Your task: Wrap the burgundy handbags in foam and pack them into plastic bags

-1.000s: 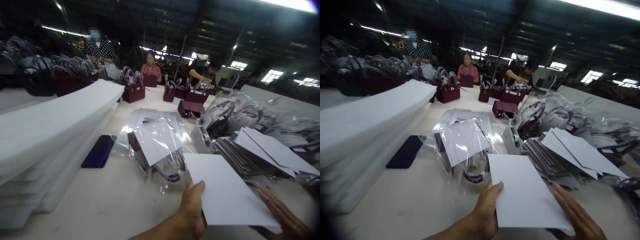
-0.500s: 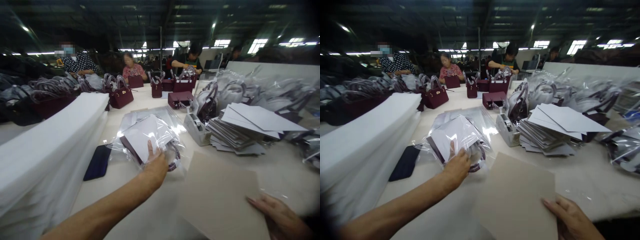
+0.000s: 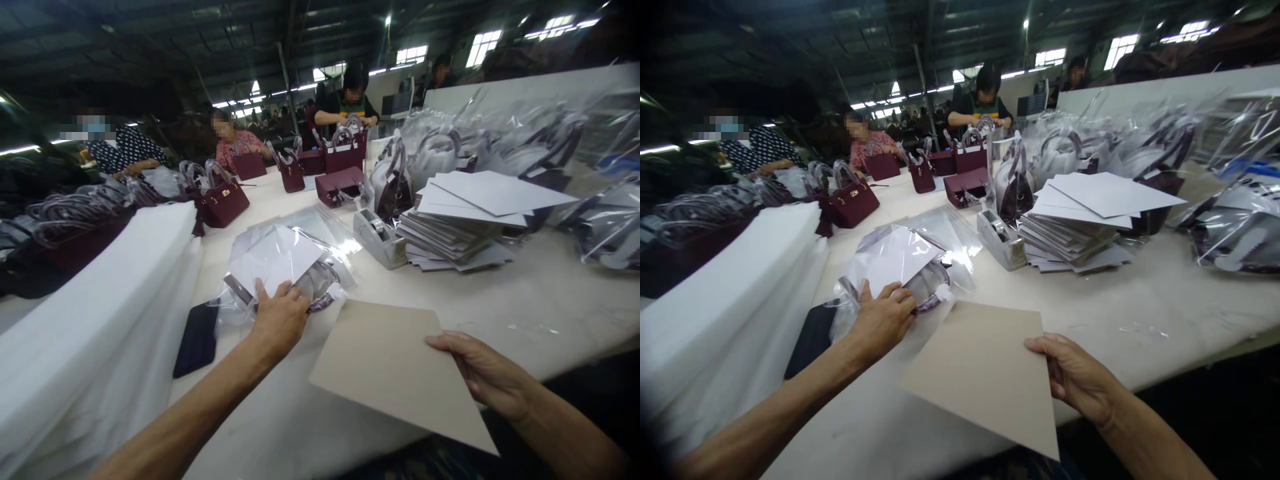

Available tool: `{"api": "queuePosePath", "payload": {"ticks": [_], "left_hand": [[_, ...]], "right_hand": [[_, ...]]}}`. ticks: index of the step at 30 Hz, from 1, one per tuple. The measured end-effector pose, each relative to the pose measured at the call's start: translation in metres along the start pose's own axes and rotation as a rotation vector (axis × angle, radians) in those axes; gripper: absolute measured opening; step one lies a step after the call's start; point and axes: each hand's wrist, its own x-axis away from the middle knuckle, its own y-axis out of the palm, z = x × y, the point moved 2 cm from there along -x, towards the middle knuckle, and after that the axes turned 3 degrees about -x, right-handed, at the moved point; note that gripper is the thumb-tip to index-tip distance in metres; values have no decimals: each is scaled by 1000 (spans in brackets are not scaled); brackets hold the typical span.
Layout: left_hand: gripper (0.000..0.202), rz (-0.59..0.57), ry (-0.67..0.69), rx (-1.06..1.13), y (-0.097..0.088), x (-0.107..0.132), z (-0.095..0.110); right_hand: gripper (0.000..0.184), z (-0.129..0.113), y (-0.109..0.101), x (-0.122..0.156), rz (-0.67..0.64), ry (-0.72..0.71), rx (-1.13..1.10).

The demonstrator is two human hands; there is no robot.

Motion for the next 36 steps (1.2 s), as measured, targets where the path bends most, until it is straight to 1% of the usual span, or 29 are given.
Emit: {"api": "queuePosePath", "payload": {"ticks": [2, 4, 6, 9, 13, 16, 17, 19, 21, 22, 24, 26, 28, 30, 32, 34, 36], "left_hand": [[19, -6, 0, -7, 0, 1, 2], [20, -6, -1, -11, 1, 3, 3], [21, -1, 0, -14, 3, 3, 4], [21, -3, 15, -28, 5, 3, 5], [23, -21, 34, -89, 8, 2, 8], [21, -62, 54, -148, 10, 3, 8], [27, -78, 60, -164, 11, 3, 8], [54, -93, 61, -191, 14, 2, 6], [80, -74, 45, -209, 18, 0, 4], [89, -57, 38, -214, 20, -1, 3], [96, -22, 41, -225, 26, 0, 3], [95, 7, 69, -244, 32, 2, 6], [92, 23, 107, -251, 39, 6, 10], [91, 25, 137, -240, 45, 10, 14], [89, 32, 137, -215, 50, 12, 16], [79, 50, 124, -197, 53, 12, 17], [57, 77, 118, -195, 55, 11, 16]], "right_hand": [[17, -4, 5, -5, -22, 77, -79], [15, -7, 7, -9, -4, 114, -169], [11, -10, 8, -13, 68, 116, -232], [7, -12, 14, -20, 171, 94, -249], [6, -14, 21, -30, 236, 80, -238], [3, -16, 16, -31, 289, 79, -234], [4, -17, 14, -31, 297, 82, -227], [2, -18, 12, -28, 289, 94, -204], [2, -16, 12, -23, 251, 118, -167], [4, -14, 13, -21, 223, 131, -148], [7, -8, 16, -17, 162, 144, -131], [7, 0, 18, -14, 127, 147, -157], [7, 8, 20, -12, 131, 141, -206], [9, 16, 21, -11, 161, 111, -229], [10, 22, 23, -12, 212, 53, -206], [11, 27, 28, -14, 261, 14, -162], [11, 31, 35, -18, 281, -1, -121]]}}
